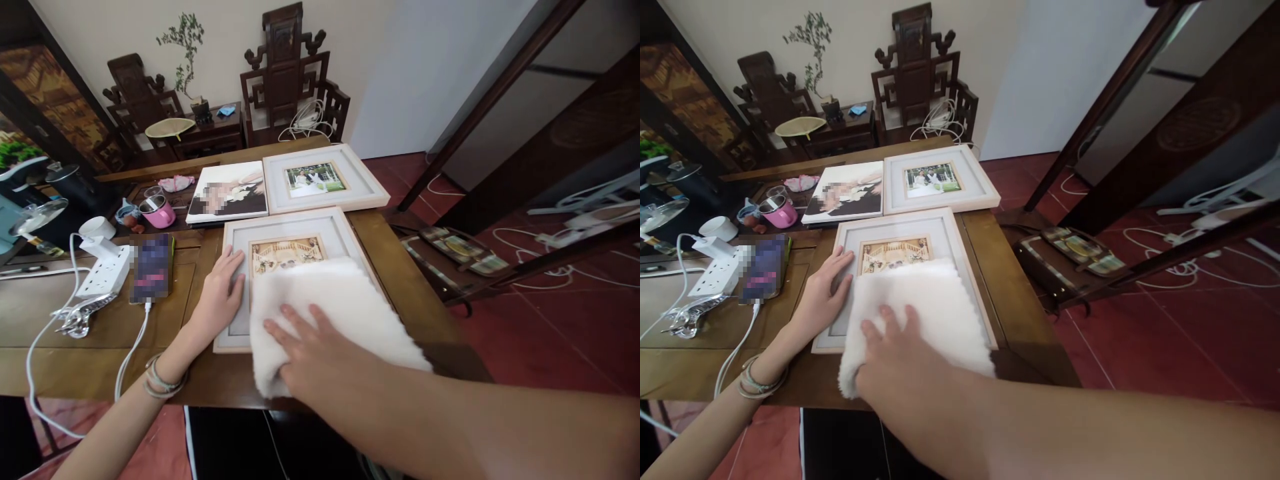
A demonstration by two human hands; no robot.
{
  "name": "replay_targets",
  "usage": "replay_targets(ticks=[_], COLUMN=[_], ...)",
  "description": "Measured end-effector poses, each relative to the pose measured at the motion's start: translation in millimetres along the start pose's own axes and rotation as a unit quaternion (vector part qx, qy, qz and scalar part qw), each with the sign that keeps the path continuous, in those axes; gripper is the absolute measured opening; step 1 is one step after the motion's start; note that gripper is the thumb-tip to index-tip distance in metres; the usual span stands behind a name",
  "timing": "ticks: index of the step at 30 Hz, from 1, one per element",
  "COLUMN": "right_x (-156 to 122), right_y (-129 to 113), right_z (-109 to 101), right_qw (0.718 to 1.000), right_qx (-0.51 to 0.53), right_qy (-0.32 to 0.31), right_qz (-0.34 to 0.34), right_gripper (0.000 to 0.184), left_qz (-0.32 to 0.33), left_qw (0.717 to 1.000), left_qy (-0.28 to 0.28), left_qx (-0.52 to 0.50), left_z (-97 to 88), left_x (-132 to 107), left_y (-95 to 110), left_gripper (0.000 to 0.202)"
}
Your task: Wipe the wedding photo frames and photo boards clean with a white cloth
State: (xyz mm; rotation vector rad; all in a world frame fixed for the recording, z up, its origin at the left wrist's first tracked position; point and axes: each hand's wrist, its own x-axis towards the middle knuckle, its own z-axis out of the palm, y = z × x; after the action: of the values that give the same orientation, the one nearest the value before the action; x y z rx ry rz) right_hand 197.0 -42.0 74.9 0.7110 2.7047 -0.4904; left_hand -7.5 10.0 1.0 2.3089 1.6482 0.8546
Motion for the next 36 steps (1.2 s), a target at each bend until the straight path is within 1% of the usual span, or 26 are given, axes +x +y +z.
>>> replay_targets(ticks=[4,7,9,11,13,14,16,18,19,20,22,23,24,26,27,28,29,30,32,34,36], right_x=[-24,-37,-36,-29,-18,-12,-3,3,4,4,-1,-6,-14,-37,-51,-66,-79,-91,-104,-101,-88], right_y=[34,48,45,34,20,13,4,0,0,2,9,14,20,35,43,51,59,67,80,91,100], right_z=[18,24,20,12,4,1,-3,-6,-7,-7,-6,-4,1,13,20,27,34,38,42,37,24], right_qw=[0.997,0.996,0.996,0.996,0.999,1.000,0.999,0.996,0.996,0.997,0.999,1.000,1.000,0.998,0.997,0.994,0.993,0.987,0.980,0.976,0.971], right_qx=[0.014,-0.002,-0.005,-0.003,-0.005,-0.010,-0.023,-0.030,-0.028,-0.022,-0.005,0.000,0.002,0.004,0.006,0.007,0.008,0.005,-0.003,-0.037,-0.096], right_qy=[-0.022,-0.001,-0.003,-0.021,-0.022,-0.015,0.021,0.052,0.053,0.039,-0.006,-0.024,-0.029,0.000,0.027,0.056,0.087,0.127,0.161,0.165,0.163], right_qz=[0.078,0.087,0.094,0.083,0.038,0.011,-0.036,-0.059,-0.063,-0.060,-0.035,-0.016,0.008,0.055,0.076,0.089,0.075,0.093,0.118,0.134,0.146], right_gripper=[0.020,0.022,0.028,0.038,0.048,0.050,0.048,0.047,0.047,0.047,0.043,0.037,0.029,0.012,0.009,0.010,0.014,0.019,0.030,0.039,0.047], left_qz=[0.004,0.004,0.004,0.005,0.008,0.011,0.018,0.025,0.027,0.027,0.025,0.024,0.023,0.024,0.025,0.028,0.030,0.033,0.038,0.043,0.045], left_qw=[1.000,0.999,0.999,0.999,0.999,0.999,0.999,0.999,0.998,0.998,0.998,0.998,0.998,0.998,0.998,0.998,0.997,0.997,0.996,0.996,0.996], left_qy=[-0.021,-0.038,-0.041,-0.035,-0.028,-0.026,-0.029,-0.037,-0.041,-0.043,-0.046,-0.045,-0.045,-0.046,-0.047,-0.049,-0.052,-0.055,-0.060,-0.059,-0.054], left_qx=[0.013,0.019,0.018,0.016,0.023,0.027,0.031,0.027,0.024,0.024,0.030,0.033,0.036,0.040,0.040,0.040,0.040,0.041,0.045,0.049,0.047], left_z=[1.6,2.0,3.0,4.8,6.6,7.1,7.0,5.6,4.7,3.7,2.2,1.8,1.4,1.0,0.8,0.8,0.7,0.8,1.4,2.6,3.9], left_x=[0,-1,-2,-2,-3,-3,-3,-3,-2,-2,-1,-1,-1,0,0,1,1,1,1,1,0], left_y=[1,3,4,3,0,-1,-4,-5,-5,-5,-3,-2,-1,0,1,1,1,1,0,-1,-3], left_gripper=[0.043,0.045,0.046,0.045,0.044,0.044,0.045,0.046,0.046,0.046,0.044,0.043,0.043,0.043,0.043,0.043,0.043,0.043,0.043,0.043,0.043])
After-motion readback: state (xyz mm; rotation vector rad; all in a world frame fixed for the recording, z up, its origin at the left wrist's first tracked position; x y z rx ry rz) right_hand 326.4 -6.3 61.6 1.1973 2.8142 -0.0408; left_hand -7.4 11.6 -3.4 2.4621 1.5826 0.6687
